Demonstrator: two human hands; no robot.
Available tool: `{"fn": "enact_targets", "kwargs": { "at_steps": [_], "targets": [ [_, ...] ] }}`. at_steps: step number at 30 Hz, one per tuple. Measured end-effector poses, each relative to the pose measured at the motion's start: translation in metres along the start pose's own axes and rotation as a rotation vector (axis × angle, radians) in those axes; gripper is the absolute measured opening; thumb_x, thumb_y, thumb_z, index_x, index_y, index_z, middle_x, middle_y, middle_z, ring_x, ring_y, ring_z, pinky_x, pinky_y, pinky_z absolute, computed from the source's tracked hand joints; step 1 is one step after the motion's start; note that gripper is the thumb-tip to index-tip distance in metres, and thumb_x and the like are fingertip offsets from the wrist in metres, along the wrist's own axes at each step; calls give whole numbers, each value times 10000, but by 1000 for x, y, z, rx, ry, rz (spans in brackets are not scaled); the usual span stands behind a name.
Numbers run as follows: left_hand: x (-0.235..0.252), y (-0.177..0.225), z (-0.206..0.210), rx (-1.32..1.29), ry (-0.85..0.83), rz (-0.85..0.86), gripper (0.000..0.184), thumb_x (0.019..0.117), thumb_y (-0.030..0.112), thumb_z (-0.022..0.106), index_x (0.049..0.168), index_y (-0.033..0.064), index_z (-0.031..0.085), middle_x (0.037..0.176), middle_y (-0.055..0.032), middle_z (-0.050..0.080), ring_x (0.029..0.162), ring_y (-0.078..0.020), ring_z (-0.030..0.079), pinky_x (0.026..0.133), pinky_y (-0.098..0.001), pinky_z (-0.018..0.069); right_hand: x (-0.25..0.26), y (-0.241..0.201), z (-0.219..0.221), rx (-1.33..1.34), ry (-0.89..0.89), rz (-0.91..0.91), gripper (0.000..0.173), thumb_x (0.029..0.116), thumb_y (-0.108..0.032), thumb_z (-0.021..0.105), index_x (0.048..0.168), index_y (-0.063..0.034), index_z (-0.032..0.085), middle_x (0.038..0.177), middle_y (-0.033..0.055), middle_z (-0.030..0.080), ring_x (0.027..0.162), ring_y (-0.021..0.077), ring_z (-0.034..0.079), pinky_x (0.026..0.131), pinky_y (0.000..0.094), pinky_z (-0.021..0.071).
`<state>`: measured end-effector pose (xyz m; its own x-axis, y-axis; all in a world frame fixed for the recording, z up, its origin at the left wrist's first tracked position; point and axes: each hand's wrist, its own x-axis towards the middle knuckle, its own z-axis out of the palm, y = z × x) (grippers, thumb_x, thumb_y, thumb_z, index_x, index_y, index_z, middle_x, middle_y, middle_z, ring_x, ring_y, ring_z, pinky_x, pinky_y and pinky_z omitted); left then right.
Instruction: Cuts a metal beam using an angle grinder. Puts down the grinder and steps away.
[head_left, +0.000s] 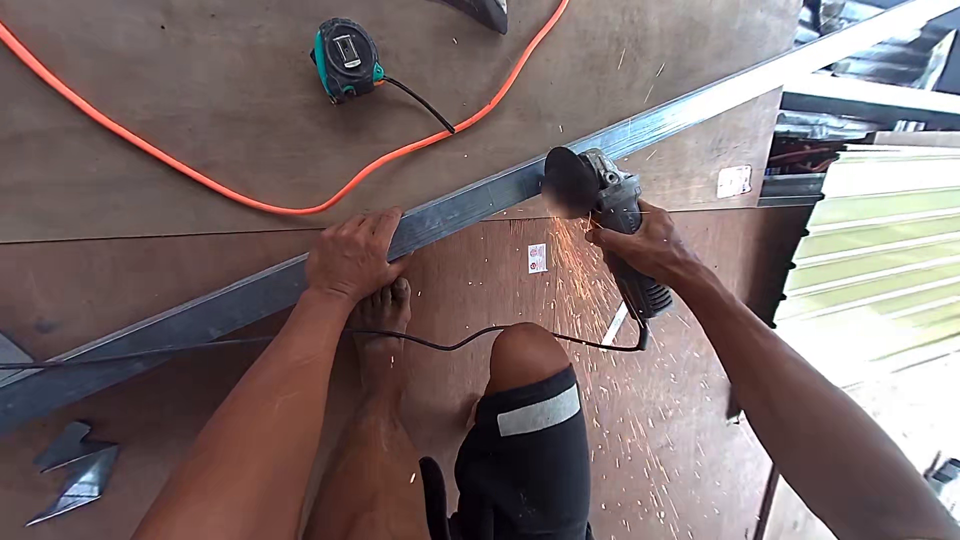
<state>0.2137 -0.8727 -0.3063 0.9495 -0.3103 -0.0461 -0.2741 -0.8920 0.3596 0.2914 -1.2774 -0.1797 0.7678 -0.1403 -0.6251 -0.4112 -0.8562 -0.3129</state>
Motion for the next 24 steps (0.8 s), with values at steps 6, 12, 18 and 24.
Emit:
{"fn": "enact_targets", "kwargs": {
  "at_steps": [6, 12, 18, 24],
  "targets": [
    [0, 0, 1, -11, 12, 1, 647, 858, 463, 703, 1341, 43, 610, 1179, -174, 718, 954, -386, 727, 702, -554, 567, -1, -3, 0, 34, -12, -10, 599, 761, -539, 776, 1155, -113, 629, 828, 91, 698, 668, 230, 697, 625, 507, 584],
    [0, -1, 1, -8, 3, -3, 659, 850, 463, 719, 1341, 38, 609, 1183, -172, 717, 956, -386, 726, 702, -549, 569, -1, -6, -2, 24, -10, 1, 604, 761, -534, 786, 1163, -110, 634, 850, 106, 700, 688, 247, 701, 633, 530, 582],
    [0, -1, 1, -6, 14, 4, 651, 841, 455, 716, 1333, 40, 615, 1180, -172, 716, 946, -383, 727, 700, -544, 569, 1, -8, -3, 33, -7, 7, 623, 742, -557, 790, 1155, -115, 638, 849, 98, 697, 693, 241, 695, 628, 516, 573],
    [0, 0, 1, -6, -6, -9, 664, 834, 453, 736, 1343, 45, 609, 1184, -168, 716, 957, -383, 724, 707, -547, 567, 4, -9, -3, 18, -15, 18, 638, 742, -584, 770, 1168, -130, 632, 844, 97, 699, 683, 249, 696, 611, 527, 569]
  ]
}}
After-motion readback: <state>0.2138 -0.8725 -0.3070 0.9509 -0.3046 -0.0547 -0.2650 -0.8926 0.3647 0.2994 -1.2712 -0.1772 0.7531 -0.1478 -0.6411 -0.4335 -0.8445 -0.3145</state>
